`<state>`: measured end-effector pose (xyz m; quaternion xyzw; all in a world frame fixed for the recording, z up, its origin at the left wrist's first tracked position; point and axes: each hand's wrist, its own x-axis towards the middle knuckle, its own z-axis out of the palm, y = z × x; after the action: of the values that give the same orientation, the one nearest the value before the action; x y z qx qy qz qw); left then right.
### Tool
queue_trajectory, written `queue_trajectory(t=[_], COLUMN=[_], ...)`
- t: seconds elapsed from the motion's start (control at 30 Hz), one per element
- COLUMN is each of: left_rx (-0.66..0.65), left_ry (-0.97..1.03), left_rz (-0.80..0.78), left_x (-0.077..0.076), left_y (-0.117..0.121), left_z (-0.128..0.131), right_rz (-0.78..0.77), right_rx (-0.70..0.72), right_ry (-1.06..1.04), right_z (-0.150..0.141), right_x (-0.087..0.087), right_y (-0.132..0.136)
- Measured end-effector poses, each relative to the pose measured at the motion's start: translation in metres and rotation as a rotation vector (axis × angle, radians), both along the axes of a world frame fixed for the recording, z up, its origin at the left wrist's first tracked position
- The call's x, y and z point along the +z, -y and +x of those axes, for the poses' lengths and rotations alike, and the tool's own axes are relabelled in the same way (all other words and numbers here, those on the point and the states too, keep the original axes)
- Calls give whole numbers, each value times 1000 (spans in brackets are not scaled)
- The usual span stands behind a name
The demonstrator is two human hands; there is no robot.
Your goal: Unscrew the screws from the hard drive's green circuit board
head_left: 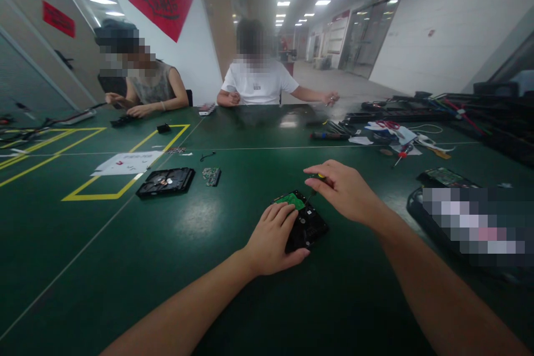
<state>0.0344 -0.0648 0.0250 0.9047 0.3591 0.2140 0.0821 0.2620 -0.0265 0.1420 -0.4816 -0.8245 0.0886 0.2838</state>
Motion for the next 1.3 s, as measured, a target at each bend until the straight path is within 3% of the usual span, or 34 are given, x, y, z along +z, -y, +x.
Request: queue_trajectory(t=[0.17,0.37,0.6,0.83,1.13,1.3], left_rx=[-4,-9,-6,-6,-6,-7], left_ry=[2,-1,-8,6,14,26], left_rz=[-6,-5,9,10,2,-6], left_x=[0,-1,-4,-2,-3,-2], left_y=[-1,-1,-1,-1,-1,-1], left_z=[0,0,0,0,0,-1], right_rz=[-63,-1,-38,63,-17,52], right_rx=[-45,-11,-36,124,13,73], right_ry=[-80,-74,-70,18,4,56], right_z=[-1,0,5,2,2,4], right_x=[1,3,6,9,8,5], right_y=[3,3,4,5,8,5])
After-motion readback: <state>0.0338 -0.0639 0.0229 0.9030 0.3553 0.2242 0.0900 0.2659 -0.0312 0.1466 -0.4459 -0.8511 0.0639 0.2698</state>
